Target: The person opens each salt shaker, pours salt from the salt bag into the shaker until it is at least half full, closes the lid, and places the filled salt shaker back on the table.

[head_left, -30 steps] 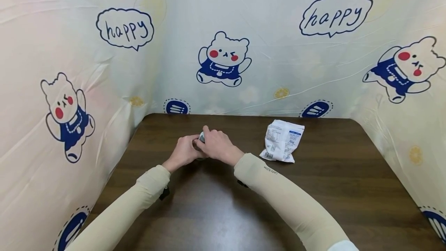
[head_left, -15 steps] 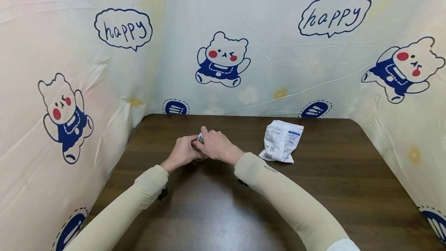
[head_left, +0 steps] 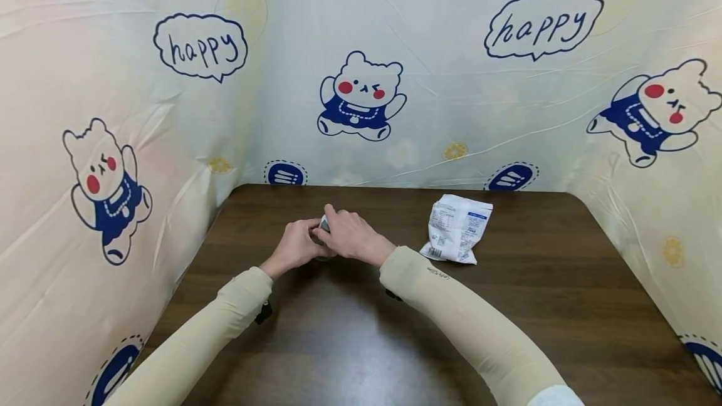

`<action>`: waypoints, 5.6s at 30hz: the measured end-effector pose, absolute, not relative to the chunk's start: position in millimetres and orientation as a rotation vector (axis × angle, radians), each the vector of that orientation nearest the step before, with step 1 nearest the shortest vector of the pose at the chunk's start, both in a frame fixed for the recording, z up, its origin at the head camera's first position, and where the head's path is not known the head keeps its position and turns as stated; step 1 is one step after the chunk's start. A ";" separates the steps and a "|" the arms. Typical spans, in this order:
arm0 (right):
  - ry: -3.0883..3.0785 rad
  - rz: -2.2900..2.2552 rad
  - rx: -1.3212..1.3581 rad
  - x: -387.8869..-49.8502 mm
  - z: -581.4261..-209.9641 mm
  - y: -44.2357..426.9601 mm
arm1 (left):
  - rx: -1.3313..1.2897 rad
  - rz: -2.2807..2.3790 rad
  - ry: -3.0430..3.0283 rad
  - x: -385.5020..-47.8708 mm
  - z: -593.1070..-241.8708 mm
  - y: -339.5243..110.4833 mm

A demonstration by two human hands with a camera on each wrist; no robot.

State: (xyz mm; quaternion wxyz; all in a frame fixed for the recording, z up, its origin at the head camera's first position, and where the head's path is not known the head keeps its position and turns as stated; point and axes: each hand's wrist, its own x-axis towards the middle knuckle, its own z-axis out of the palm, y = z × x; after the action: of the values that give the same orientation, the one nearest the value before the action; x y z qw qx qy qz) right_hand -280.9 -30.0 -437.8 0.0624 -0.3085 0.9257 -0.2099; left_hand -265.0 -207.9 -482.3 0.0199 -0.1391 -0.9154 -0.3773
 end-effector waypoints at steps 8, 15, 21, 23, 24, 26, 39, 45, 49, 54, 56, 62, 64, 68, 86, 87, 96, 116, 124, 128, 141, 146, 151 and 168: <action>2.774 -0.621 -0.956 -281.8 -437.6 -29.6 | -0.415 -1.172 -2.846 -264.9 -483.3 -210.1; 2.761 -0.617 -1.003 -284.4 -438.2 -26.9 | -0.406 -1.180 -2.849 -264.9 -484.7 -210.1; 2.858 -0.596 -0.896 -280.6 -443.6 -31.4 | -0.423 -1.152 -2.831 -263.0 -486.6 -207.3; 2.924 -0.578 -0.816 -278.4 -445.2 -34.8 | -0.426 -1.120 -2.819 -261.8 -487.3 -205.9; 2.956 -0.564 -0.768 -277.1 -445.1 -36.4 | -0.419 -1.111 -2.816 -261.2 -487.5 -205.3; 3.006 -0.538 -0.683 -274.6 -444.1 -39.1 | -0.406 -1.087 -2.810 -260.1 -487.3 -204.7; 3.016 -0.526 -0.696 -274.5 -443.5 -42.2 | -0.421 -1.191 -2.833 -259.6 -483.4 -206.6; 3.018 -0.526 -0.813 -277.7 -445.5 -41.5 | -0.477 -1.230 -2.819 -263.3 -484.5 -210.0; 3.007 -0.554 -0.882 -279.5 -446.5 -39.7 | -0.496 -1.234 -2.809 -265.1 -485.2 -210.5; 2.974 -0.602 -0.958 -280.8 -446.5 -37.0 | -0.518 -1.246 -2.795 -266.8 -485.6 -211.8; 2.960 -0.622 -0.984 -281.6 -446.9 -35.8 | -0.531 -1.257 -2.793 -267.5 -485.6 -213.2; 2.898 -0.565 -1.162 -284.0 -447.0 -31.7 | -0.574 -1.281 -2.816 -270.0 -485.0 -218.7; 2.871 -0.540 -1.181 -284.1 -446.4 -30.6 | -0.569 -1.284 -2.833 -270.3 -485.5 -219.4; 2.838 -0.558 -1.097 -282.9 -444.7 -30.5 | -0.539 -1.296 -2.853 -269.9 -487.9 -218.7; 2.976 -0.611 -0.884 -274.2 -438.1 -32.1 | -0.445 -1.254 -2.865 -263.1 -485.0 -213.4; 2.972 -0.611 -0.891 -273.9 -438.5 -32.0 | -0.443 -1.260 -2.860 -262.8 -485.7 -213.4; 2.917 -0.595 -0.992 -274.8 -433.6 -29.5 | -0.452 -1.275 -2.824 -264.5 -484.6 -213.5; 2.901 -0.670 -0.932 -271.1 -417.5 -28.6 | -0.440 -1.280 -2.821 -259.5 -484.7 -213.8; 2.884 -0.654 -0.927 -271.8 -416.7 -29.8 | -0.470 -1.269 -2.815 -258.9 -486.7 -213.6; 2.873 -0.618 -0.963 -273.2 -417.6 -28.7 | -0.468 -1.293 -2.812 -259.6 -488.5 -214.5; 2.786 -0.441 -1.276 -280.3 -414.6 -22.9 | -0.473 -1.305 -2.809 -261.7 -490.4 -218.3; 2.821 -0.558 -1.152 -277.2 -414.7 -23.4 | -0.440 -1.286 -2.831 -262.4 -490.4 -216.8; 2.892 -0.564 -1.057 -275.1 -416.8 -25.1 | -0.435 -1.275 -2.833 -261.7 -488.8 -214.5; 2.832 -0.396 -1.224 -273.6 -410.4 -25.4 | -0.438 -1.293 -2.837 -261.6 -488.1 -217.0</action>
State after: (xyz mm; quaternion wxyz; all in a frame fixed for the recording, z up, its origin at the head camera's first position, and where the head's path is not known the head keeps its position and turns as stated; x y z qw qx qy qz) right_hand -273.6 -25.4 -410.4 0.0155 -0.3936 0.9103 -0.1273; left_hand -261.6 -217.0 -488.1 -0.0031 -0.1390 -0.9011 -0.4107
